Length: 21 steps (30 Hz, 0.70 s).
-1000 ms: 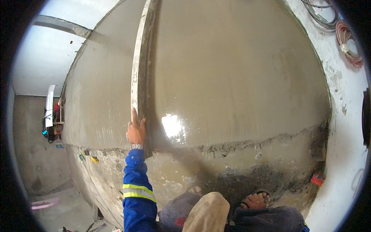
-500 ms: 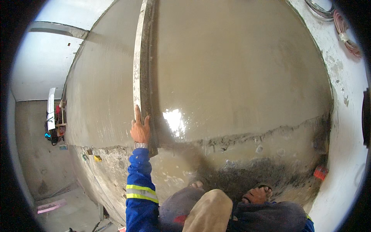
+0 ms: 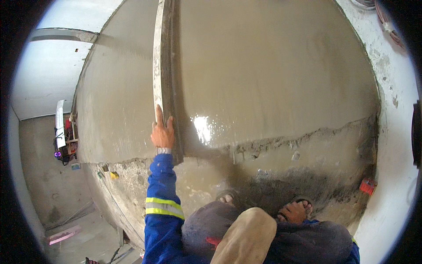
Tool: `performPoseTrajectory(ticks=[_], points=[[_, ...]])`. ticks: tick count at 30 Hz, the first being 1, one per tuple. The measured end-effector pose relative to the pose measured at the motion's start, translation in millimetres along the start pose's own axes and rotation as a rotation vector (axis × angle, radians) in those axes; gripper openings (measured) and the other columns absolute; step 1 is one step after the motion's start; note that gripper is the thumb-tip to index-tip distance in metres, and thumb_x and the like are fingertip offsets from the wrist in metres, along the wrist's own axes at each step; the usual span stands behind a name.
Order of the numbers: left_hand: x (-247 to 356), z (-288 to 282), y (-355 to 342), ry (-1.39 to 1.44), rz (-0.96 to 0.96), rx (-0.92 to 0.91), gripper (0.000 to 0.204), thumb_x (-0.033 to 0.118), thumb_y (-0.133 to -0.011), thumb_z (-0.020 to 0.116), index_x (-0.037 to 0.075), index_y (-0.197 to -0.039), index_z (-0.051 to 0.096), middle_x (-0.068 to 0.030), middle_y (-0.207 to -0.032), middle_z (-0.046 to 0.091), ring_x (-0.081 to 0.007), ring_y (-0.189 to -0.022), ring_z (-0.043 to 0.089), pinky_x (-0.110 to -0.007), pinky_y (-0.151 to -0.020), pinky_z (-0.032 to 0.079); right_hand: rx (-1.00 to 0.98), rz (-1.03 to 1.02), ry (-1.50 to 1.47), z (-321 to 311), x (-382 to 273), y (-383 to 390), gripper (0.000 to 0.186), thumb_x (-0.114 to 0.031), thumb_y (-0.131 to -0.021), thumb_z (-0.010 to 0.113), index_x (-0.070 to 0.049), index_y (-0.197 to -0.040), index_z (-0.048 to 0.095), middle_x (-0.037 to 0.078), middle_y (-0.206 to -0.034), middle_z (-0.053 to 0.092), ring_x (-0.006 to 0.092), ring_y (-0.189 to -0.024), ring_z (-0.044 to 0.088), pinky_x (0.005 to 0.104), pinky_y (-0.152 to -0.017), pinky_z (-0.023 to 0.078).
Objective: The person uses a long straight edge to level and smooth a wet concrete floor. They repeatedly drag the straight edge across the surface to remove excess material and create a flat finish.
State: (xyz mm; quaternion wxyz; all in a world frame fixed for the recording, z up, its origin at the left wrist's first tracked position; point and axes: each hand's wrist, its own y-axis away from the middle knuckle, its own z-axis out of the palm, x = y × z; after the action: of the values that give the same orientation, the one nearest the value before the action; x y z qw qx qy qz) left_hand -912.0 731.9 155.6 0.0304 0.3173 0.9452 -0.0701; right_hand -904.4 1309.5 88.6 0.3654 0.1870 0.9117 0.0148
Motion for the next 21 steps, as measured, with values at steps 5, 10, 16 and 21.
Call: performPoseTrajectory(ticks=[5, 10, 16, 21], points=[[14.0, 6.7, -19.4, -0.069, 0.009, -0.026, 0.075, 0.046, -0.090, 0.056, 0.037, -0.150, 0.013, -0.0298, -0.096, 0.061, -0.0430, -0.076, 0.066, -0.049, -0.061, 0.054, 0.061, 0.002, -0.020, -1.2, -3.2, 0.8, 0.026, -0.038, -0.075, 0.069, -0.015, -0.087, 0.066, 0.005, -0.086, 0.060, 0.0267, -0.078, 0.055, 0.0461, -0.065, 0.040], [25.1, 2.7, 11.0, -0.011, 0.010, -0.020, 0.069, 0.044, -0.091, 0.055, 0.035, -0.149, 0.019, -0.0295, -0.093, 0.061, -0.0437, -0.073, 0.065, -0.049, -0.060, 0.053, 0.135, 0.005, -0.053, 0.9, -2.9, -0.2, 0.024, -0.037, -0.074, 0.070, -0.015, -0.085, 0.065, 0.005, -0.078, 0.054, 0.0269, -0.076, 0.053, 0.0452, -0.064, 0.038], [33.0, -1.3, -25.8, -0.049, 0.055, 0.015, 0.072, 0.046, -0.090, 0.055, 0.033, -0.150, 0.016, -0.0295, -0.090, 0.061, -0.0404, -0.073, 0.066, -0.048, -0.058, 0.053, 0.159, 0.000, -0.053, 2.8, -3.9, -4.2, 0.024, -0.033, -0.070, 0.072, -0.016, -0.085, 0.065, 0.005, -0.079, 0.055, 0.0272, -0.076, 0.054, 0.0450, -0.064, 0.039], [46.2, 0.4, 6.1, -0.025, 0.042, -0.061, 0.074, 0.044, -0.090, 0.056, 0.031, -0.151, 0.015, -0.0306, -0.090, 0.062, -0.0410, -0.071, 0.066, -0.047, -0.055, 0.053, 0.135, 0.048, -0.085, -8.3, -6.3, -3.8, 0.025, -0.033, -0.070, 0.073, -0.016, -0.086, 0.065, 0.005, -0.080, 0.056, 0.0279, -0.077, 0.055, 0.0447, -0.064, 0.039]])
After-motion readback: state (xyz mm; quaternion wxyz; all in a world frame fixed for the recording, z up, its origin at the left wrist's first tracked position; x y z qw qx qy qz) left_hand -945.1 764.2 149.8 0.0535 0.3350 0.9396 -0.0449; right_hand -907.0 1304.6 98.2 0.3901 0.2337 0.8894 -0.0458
